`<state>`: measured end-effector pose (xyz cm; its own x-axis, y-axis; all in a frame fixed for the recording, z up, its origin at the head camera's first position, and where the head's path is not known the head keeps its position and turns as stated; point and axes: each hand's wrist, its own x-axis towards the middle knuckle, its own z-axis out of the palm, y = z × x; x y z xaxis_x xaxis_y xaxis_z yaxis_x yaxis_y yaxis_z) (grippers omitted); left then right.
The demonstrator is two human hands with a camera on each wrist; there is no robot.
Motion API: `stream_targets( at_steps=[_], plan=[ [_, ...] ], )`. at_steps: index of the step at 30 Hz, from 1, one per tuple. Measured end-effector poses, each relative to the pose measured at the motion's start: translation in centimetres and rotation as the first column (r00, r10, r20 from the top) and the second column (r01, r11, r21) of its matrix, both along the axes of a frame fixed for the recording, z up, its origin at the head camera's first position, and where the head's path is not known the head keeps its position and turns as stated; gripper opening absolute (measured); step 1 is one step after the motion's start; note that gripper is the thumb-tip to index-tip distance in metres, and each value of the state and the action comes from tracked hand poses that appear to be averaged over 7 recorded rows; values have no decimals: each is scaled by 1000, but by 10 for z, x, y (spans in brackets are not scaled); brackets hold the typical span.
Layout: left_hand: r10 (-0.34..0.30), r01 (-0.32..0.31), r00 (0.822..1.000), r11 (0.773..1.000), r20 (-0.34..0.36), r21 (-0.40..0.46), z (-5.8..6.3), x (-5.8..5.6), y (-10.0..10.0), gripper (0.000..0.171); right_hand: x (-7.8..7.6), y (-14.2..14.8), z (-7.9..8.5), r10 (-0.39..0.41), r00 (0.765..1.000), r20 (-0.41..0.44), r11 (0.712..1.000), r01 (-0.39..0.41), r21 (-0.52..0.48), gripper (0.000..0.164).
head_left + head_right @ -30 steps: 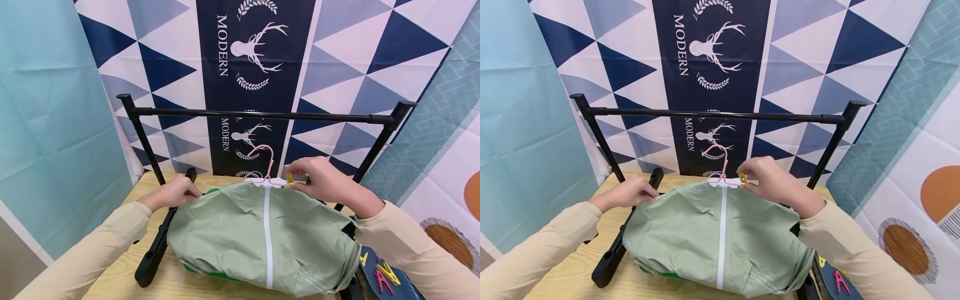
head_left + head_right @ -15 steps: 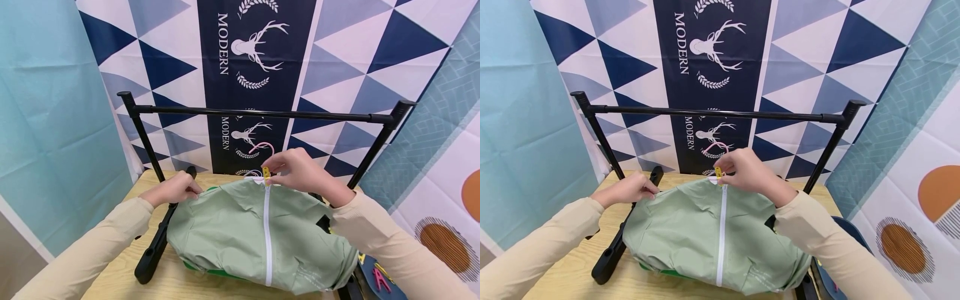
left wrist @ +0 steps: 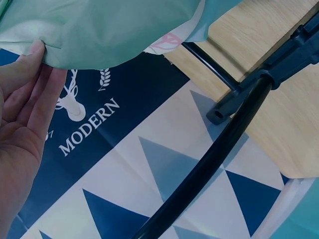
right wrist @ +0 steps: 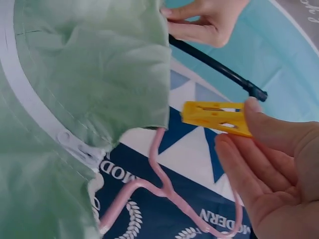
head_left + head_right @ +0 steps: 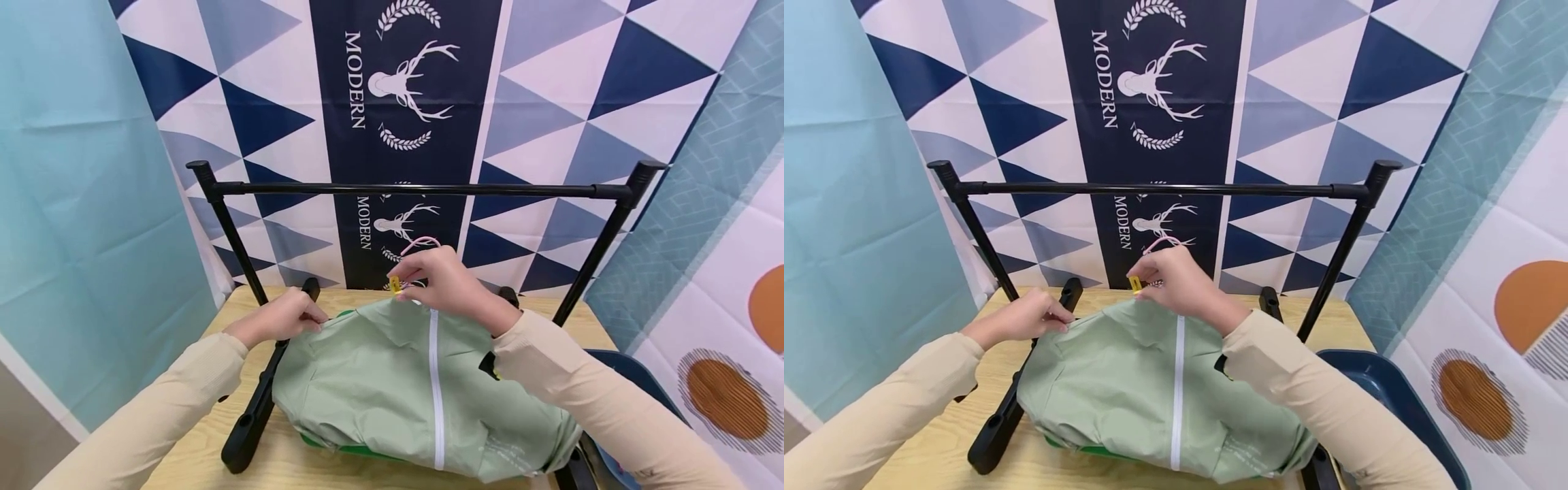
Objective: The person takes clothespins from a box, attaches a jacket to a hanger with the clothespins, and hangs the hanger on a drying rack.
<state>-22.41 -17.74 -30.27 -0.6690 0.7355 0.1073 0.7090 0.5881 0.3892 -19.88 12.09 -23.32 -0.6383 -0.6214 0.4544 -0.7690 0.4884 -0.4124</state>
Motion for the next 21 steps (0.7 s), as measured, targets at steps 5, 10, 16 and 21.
stream_targets(
  at_steps=[5, 10, 16, 21],
  plan=[
    [-3, 3, 1000, 1000, -1, 5, -3, 0, -2, 38, -3, -10, -8, -16, 1000, 9, 998, 16, -63, 22],
    [-10, 10, 1000, 1000, -19, 6, -4, 1, -2, 43, -6, -27, -15, -21, 1000, -11, 996, 20, -91, 13],
    [-15, 15, 1000, 1000, -15, -5, -2, 1, -1, 34, -9, -41, -25, -42, 999, -20, 990, 39, -136, 5],
    [-19, 18, 1000, 1000, -24, -14, 0, 0, -2, 28, -12, -48, -28, -38, 999, -9, 987, 36, -154, 2]
  ],
)
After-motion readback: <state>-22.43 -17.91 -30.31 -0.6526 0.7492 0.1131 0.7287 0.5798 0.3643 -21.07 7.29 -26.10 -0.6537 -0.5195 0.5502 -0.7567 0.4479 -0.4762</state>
